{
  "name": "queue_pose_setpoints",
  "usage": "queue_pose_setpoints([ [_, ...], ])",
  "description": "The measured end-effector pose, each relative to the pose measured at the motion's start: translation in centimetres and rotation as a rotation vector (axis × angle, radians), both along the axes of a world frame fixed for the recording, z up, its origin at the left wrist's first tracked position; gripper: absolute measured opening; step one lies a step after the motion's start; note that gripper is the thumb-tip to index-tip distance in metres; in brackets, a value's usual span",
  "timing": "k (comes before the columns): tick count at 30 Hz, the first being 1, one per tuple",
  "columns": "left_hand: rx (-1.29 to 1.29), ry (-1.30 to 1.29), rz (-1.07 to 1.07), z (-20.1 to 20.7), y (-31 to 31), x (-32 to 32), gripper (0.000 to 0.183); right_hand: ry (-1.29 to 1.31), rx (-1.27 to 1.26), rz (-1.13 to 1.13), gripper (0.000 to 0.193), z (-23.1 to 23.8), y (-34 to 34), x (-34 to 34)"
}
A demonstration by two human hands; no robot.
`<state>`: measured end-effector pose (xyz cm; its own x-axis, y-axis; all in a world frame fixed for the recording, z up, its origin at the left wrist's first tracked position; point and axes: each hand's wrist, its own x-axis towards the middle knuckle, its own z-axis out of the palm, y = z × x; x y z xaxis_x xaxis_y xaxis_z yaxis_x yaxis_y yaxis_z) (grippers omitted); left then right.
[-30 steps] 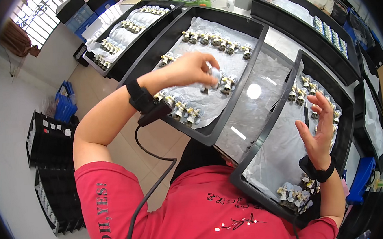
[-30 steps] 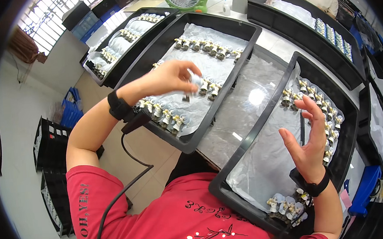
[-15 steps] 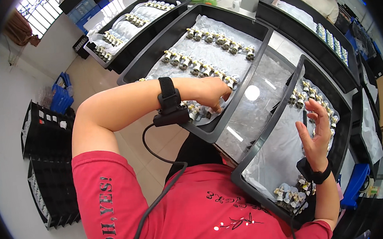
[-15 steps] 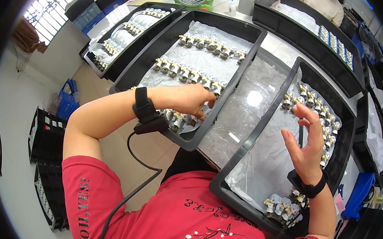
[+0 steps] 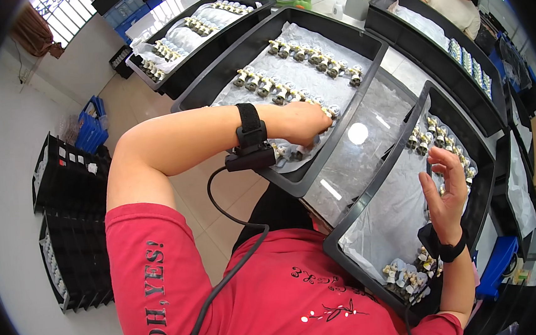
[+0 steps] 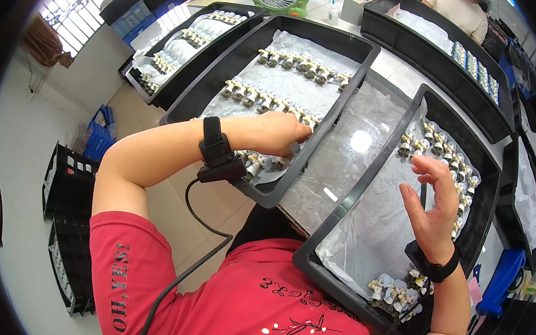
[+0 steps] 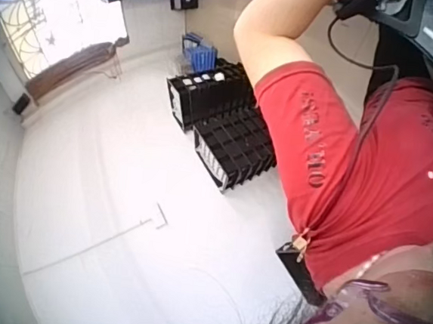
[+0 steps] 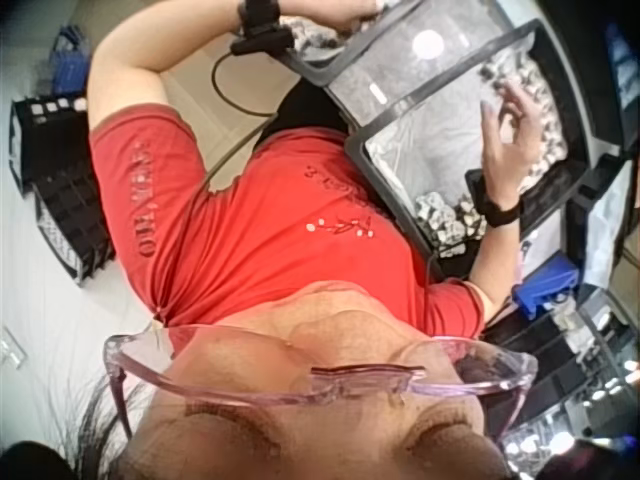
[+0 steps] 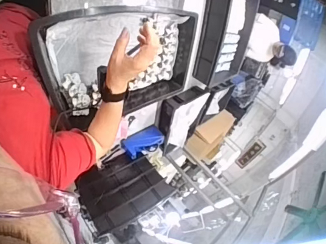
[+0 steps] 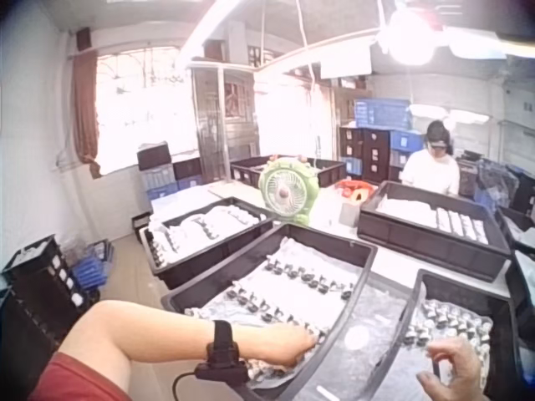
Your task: Manually assemble and inspect small plastic and metal components, placing finished items into trays.
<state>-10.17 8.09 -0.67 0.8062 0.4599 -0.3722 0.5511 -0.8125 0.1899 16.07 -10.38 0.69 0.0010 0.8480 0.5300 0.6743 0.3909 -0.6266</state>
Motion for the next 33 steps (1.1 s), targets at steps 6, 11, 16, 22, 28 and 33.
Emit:
queue_pose_setpoints([
  [6,-0.189,0.06,-0.054,-1.0,-0.1,-0.2,0.042,-0.054,-0.002,0.021,0.031,0.4,-0.1,-0.2],
  [11,-0.255,0.169,-0.058,-0.3,-0.8,-0.2,0.044,-0.07,0.002,0.025,0.028,0.4,-0.2,-0.3],
  [16,-0.227,0.188,-0.063,0.8,-1.7,-0.6,0.045,-0.074,-0.008,0.045,0.024,0.6,-0.1,-0.4],
  [22,-0.08,0.202,0.019,0.8,-1.8,-1.3,0.049,-0.095,-0.017,0.063,0.019,0.8,-0.3,-0.3],
  [28,-0.039,0.102,-0.015,0.9,-1.2,-2.4,0.045,-0.061,-0.014,0.129,0.015,0.3,-0.2,0.2],
  [33,-0.022,-0.197,0.137,5.8,-2.3,-0.9,0.033,-0.264,-0.322,0.314,0.023,-0.4,-0.5,1.3],
])
